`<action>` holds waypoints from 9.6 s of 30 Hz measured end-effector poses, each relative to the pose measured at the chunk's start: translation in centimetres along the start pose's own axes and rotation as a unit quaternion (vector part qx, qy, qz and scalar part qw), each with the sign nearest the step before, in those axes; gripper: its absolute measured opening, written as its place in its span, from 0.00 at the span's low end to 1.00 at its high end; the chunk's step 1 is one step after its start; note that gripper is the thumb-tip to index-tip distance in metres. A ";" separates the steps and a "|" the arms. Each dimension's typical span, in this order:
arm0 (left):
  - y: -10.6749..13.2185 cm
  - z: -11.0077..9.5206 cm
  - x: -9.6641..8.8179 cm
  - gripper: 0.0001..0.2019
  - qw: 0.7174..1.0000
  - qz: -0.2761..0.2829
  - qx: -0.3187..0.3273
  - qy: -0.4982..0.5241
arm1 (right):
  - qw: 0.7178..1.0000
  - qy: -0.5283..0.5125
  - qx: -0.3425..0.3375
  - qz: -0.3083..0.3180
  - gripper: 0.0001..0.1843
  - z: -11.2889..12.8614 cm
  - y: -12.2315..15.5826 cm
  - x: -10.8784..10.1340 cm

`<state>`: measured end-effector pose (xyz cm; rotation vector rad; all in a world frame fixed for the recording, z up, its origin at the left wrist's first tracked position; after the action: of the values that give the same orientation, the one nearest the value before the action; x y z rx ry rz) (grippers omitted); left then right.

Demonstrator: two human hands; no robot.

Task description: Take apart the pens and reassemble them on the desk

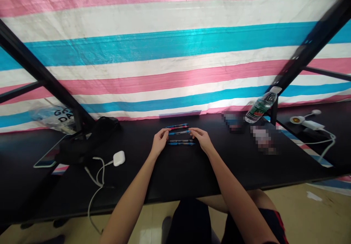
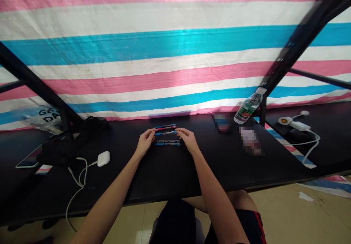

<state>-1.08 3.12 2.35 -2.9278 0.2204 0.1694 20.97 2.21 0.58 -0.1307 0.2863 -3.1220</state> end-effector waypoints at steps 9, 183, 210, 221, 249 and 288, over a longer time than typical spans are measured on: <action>0.2 -0.3 -0.1 0.16 1.000 -0.004 -0.005 -0.003 | 1.000 -0.017 0.015 0.003 0.18 -0.6 -0.2 -0.1; -0.1 0.7 -1.2 0.08 0.944 -0.038 0.095 -0.315 | 0.952 0.288 -0.079 -0.069 0.17 -0.2 0.2 0.5; 0.5 0.5 -1.5 0.11 0.945 -0.070 0.094 -0.307 | 0.944 0.315 -0.067 -0.073 0.18 -0.4 0.3 0.5; 0.5 0.5 -1.8 0.12 0.943 -0.089 0.055 -0.315 | 0.926 0.369 -0.070 -0.041 0.21 -0.7 -0.2 0.9; 2.4 -1.3 0.5 0.08 0.907 -0.041 0.091 -0.409 | 0.933 0.332 -0.136 0.009 0.11 0.9 -0.2 1.5; 2.4 -1.4 -1.0 0.10 0.957 -0.051 0.039 -0.282 | 0.875 0.407 -0.146 0.216 0.04 1.7 1.2 4.8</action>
<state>-2.27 0.62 3.38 -2.6644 -0.0138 0.9316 16.29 0.70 2.40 1.0999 0.6656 -2.4792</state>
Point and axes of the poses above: each hand's wrist, its own y-axis away from the middle knuckle, its own x-axis out of the palm, z = x × y, the point moved 6 cm from there along -y, towards the middle knuckle, and after that the axes turned 5 degrees about z, right-handed, at the moved point
